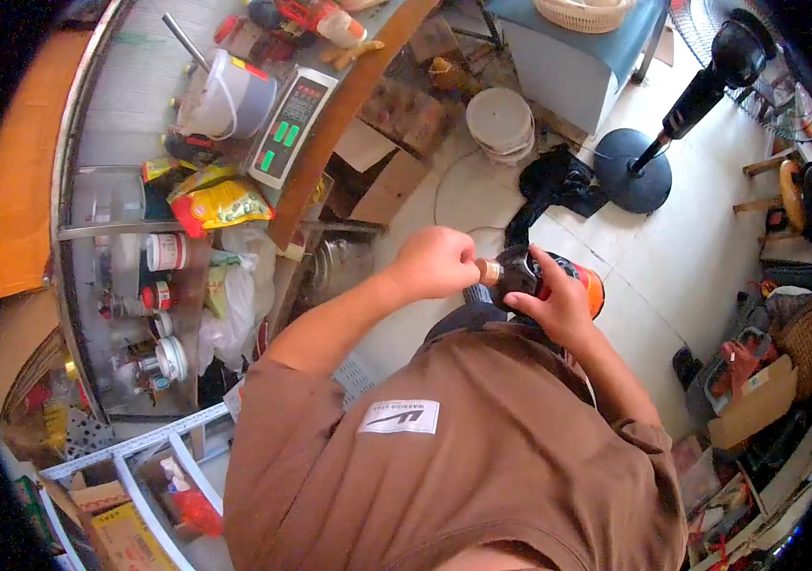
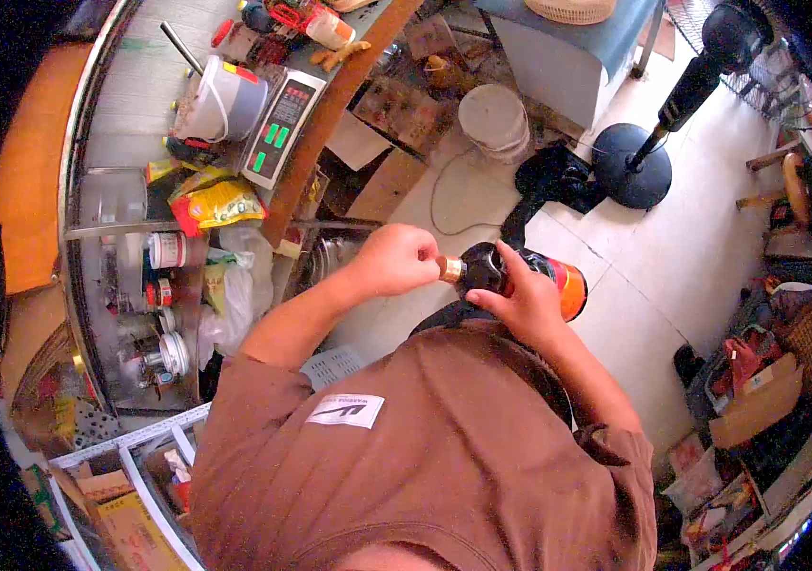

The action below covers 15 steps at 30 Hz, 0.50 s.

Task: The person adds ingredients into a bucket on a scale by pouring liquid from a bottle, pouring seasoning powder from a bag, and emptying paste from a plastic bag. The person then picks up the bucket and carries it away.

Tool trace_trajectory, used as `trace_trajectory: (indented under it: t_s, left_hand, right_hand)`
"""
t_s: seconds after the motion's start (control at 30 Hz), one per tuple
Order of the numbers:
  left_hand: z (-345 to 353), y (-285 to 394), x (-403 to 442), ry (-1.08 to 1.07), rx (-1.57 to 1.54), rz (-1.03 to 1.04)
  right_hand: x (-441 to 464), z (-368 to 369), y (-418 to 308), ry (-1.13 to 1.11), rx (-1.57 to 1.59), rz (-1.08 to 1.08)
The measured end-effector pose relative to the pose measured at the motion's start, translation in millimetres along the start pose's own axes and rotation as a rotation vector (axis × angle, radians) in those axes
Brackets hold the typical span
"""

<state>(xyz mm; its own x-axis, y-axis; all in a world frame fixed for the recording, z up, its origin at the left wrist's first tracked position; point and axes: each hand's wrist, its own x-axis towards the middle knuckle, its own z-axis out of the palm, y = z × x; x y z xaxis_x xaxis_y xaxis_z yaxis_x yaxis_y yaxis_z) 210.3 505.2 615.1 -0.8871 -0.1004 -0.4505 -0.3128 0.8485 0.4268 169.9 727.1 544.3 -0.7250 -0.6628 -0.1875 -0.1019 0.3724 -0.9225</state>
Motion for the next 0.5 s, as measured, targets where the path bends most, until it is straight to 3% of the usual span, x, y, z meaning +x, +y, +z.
trace_trajectory:
  t_s: [0.07,0.17,0.23,0.27,0.37,0.4,0.43,0.47,0.5]
  left_hand:
    - [4,-7,0,0.008,0.001,0.003]
    - [9,-14,2,-0.014,-0.252,-0.005]
    - [22,-27,5,-0.076,-0.606,-0.065]
    - [32,-35,7,-0.070,-0.613,-0.067]
    - [64,-63,16,-0.047,-0.547,-0.020]
    - [73,-72,17,-0.069,-0.236,-0.099]
    - [80,-79,21,-0.095,0.082,-0.168]
    - [83,-87,24,-0.098,0.080,-0.153]
    - [77,-88,24,0.182,0.086,-0.006]
  right_hand:
    - [0,7,11,0.060,0.042,-0.084]
    - [0,8,19,0.037,0.226,-0.031]
    - [1,-6,1,0.016,0.206,-0.013]
    - [2,-10,-6,-0.002,0.192,0.003]
    - [4,-7,22,0.034,0.375,0.051]
    - [4,-10,9,0.098,0.612,0.033]
    - [5,-16,4,0.099,0.577,0.053]
    - [5,-22,2,0.109,0.542,0.076]
    - [7,-22,1,0.122,0.534,0.084]
